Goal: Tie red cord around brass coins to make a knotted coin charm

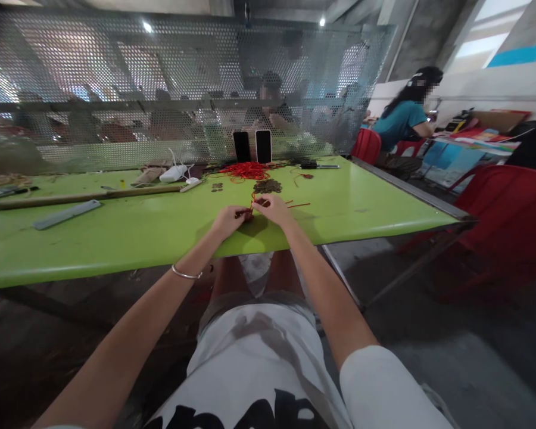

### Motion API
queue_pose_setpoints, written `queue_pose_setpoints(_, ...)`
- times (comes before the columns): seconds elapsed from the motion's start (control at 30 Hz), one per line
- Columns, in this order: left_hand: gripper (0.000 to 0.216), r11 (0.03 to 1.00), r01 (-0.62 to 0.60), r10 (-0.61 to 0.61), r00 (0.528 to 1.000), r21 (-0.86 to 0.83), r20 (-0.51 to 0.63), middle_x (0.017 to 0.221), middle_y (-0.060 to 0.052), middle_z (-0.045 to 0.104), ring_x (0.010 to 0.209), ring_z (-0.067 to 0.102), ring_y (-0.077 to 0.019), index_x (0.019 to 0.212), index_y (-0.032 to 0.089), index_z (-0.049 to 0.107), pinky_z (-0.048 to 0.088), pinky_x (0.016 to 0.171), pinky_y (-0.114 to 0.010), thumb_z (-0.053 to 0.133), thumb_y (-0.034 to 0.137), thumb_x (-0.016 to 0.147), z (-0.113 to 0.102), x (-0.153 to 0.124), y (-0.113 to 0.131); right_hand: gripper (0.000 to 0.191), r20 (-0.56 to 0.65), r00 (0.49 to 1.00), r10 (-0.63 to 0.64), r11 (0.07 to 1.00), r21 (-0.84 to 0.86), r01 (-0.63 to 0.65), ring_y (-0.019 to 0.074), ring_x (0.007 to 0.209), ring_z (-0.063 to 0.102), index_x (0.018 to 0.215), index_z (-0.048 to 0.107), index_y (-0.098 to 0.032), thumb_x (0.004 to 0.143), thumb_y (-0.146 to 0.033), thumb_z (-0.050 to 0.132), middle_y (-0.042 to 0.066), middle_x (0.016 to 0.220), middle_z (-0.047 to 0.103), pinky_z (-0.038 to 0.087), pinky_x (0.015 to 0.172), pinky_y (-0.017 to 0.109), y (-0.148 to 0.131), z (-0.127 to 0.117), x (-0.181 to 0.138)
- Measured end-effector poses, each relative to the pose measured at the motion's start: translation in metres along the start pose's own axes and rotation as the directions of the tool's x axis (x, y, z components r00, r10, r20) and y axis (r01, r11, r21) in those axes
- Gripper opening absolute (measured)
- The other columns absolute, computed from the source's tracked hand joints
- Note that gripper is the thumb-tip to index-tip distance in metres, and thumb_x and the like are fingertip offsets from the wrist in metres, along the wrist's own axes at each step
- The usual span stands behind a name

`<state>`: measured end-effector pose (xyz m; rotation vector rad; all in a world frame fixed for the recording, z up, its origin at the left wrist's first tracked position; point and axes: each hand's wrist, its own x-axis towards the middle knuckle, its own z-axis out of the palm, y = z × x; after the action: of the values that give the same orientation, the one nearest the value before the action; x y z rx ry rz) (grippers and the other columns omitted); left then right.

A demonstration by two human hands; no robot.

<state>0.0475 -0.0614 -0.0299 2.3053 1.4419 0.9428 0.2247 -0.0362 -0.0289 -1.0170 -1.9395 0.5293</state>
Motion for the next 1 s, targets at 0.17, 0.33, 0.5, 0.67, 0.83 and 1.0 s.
queue_pose_setpoints(0.17,0.023,1.0,-0.014,0.015,0.999,-0.02,0.051,0.063,-0.003,0.068,0.055,0.056,-0.0153,0.076,0.018,0.074,0.039,0.054,-0.024,0.053,0.027,0.078,0.001,0.0001,0.0001,0.026,0.03,0.994,-0.109,0.994,0.028,0.108,0.0188,0.094,0.059,0.084,0.068,-0.019,0.077,-0.043,0.063,0.008,0.099,0.064,0.049,0.072,0.026,-0.0065,0.0035,-0.0029)
queue_pose_setpoints(0.33,0.025,0.998,-0.023,0.026,0.998,-0.054,0.065,0.061,-0.001,0.065,0.053,0.053,-0.0133,0.078,0.016,0.073,0.037,0.053,-0.023,0.053,0.03,0.077,0.0008,-0.0013,0.0025,0.026,0.032,0.992,-0.124,0.992,0.021,0.123,0.0188,0.088,0.061,0.085,0.069,-0.018,0.078,-0.043,0.061,0.007,0.092,0.067,0.048,0.078,0.029,-0.0042,0.0036,-0.0018)
queue_pose_setpoints(0.5,0.03,0.997,-0.032,0.037,0.996,-0.073,0.079,0.06,-0.001,0.065,0.053,0.052,-0.0129,0.075,0.015,0.072,0.036,0.052,-0.023,0.05,0.035,0.08,0.0003,-0.0006,0.0022,0.027,0.04,0.991,-0.13,0.991,-0.019,0.131,0.0184,0.087,0.062,0.087,0.069,-0.018,0.082,-0.042,0.057,0.006,0.092,0.069,0.046,0.078,0.027,-0.0049,0.0038,-0.0013)
queue_pose_setpoints(0.67,0.027,0.997,-0.003,0.009,0.997,-0.071,0.076,0.062,-0.001,0.065,0.055,0.055,-0.0122,0.074,0.015,0.069,0.039,0.054,-0.023,0.05,0.03,0.084,0.0002,0.0012,-0.0007,0.028,0.083,0.992,-0.093,0.989,-0.111,0.102,0.0191,0.078,0.062,0.086,0.069,-0.017,0.087,-0.039,0.05,0.006,0.085,0.07,0.044,0.071,0.027,-0.0052,0.0036,-0.0027)
queue_pose_setpoints(0.83,0.026,0.998,0.035,-0.031,0.998,-0.054,0.062,0.067,0.0,0.062,0.059,0.056,-0.011,0.077,0.012,0.062,0.047,0.062,-0.027,0.053,0.034,0.088,-0.0011,0.001,0.0005,0.023,0.108,0.993,-0.039,0.984,-0.168,0.057,0.0198,0.07,0.061,0.082,0.067,-0.016,0.082,-0.036,0.057,0.007,0.078,0.069,0.043,0.064,0.028,-0.0035,0.0026,-0.0041)
queue_pose_setpoints(1.0,0.025,0.995,0.081,-0.079,0.996,-0.056,0.041,0.076,-0.001,0.063,0.068,0.06,-0.0123,0.084,0.012,0.061,0.05,0.068,-0.031,0.052,0.034,0.089,-0.0006,0.0022,-0.001,0.018,0.125,0.992,-0.012,0.984,-0.173,0.034,0.0201,0.071,0.062,0.079,0.068,-0.017,0.079,-0.033,0.06,0.007,0.079,0.069,0.044,0.065,0.028,-0.0054,0.0012,-0.0057)
